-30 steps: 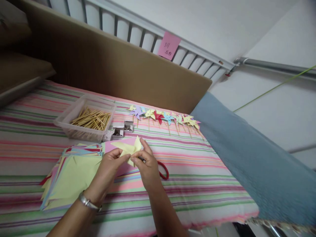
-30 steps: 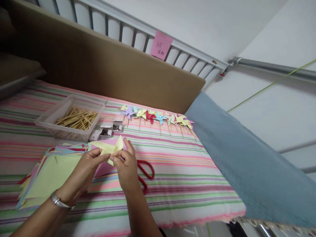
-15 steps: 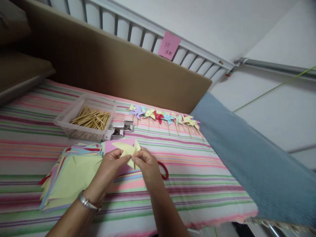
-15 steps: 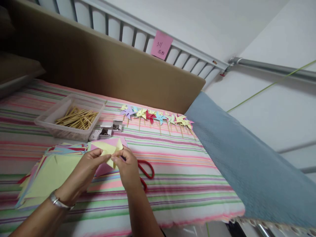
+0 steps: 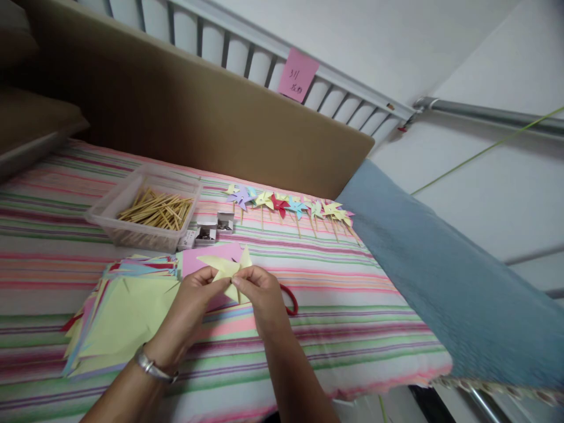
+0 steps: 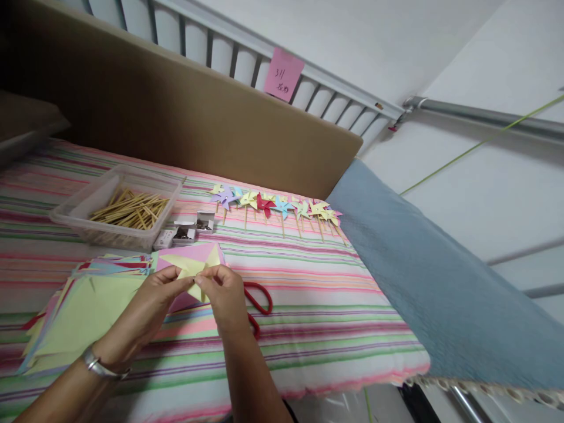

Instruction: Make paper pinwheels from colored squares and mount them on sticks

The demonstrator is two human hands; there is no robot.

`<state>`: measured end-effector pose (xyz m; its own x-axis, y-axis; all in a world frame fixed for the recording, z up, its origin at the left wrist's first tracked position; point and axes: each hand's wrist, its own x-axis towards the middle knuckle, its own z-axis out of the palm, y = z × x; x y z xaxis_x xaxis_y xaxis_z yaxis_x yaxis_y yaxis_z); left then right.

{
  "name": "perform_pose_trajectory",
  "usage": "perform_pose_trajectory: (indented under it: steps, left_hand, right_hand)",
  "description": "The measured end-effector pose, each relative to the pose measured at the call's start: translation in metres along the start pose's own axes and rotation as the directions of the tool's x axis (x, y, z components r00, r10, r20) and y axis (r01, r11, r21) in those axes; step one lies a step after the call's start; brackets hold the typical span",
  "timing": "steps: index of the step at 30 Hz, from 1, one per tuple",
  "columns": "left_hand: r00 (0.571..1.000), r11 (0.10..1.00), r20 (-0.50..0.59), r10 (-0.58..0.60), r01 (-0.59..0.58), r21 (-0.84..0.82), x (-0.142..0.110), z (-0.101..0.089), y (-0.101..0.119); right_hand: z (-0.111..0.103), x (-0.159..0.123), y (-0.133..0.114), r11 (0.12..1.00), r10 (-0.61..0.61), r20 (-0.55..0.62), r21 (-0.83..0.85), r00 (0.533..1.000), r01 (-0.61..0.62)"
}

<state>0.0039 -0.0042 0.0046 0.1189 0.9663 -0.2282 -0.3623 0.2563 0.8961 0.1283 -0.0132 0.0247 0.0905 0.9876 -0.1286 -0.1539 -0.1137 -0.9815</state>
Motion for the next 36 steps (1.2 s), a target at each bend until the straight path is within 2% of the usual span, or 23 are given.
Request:
perform_pose_trajectory:
  steps: [6,14,22,36]
  left_hand:
    - [0.999,0.999,-0.009,-0.040,0.040,-0.037,-0.0032,0.0037,0.0025]
    - [0.998,0.994,-0.021,-0.056,0.054,-0.091,-0.0016,0.0049,0.0008]
    - [0.995,0.994,0.075,-0.061,0.068,-0.084,-0.0052,0.0027,0.0083]
    - [0.991,0.987,0.014,-0.130,0.131,-0.095,-0.0032,0.0023,0.0054]
  right_hand:
    - [0.0002,0.0001,-0.0015,0.999,0.034,-0.045,-0.002,0.998,-0.034]
    - [0.0002,0.0011,-0.0003,0.999,0.033,-0.043,0.031,0.999,-0.032]
    - [-0.0011,0.0015,-0.0030,0.997,0.057,-0.047,0.045,0.997,-0.055]
    - [-0.0038,0.0029,0.0006,0.999,0.039,-0.021,0.012,0.999,-0.039]
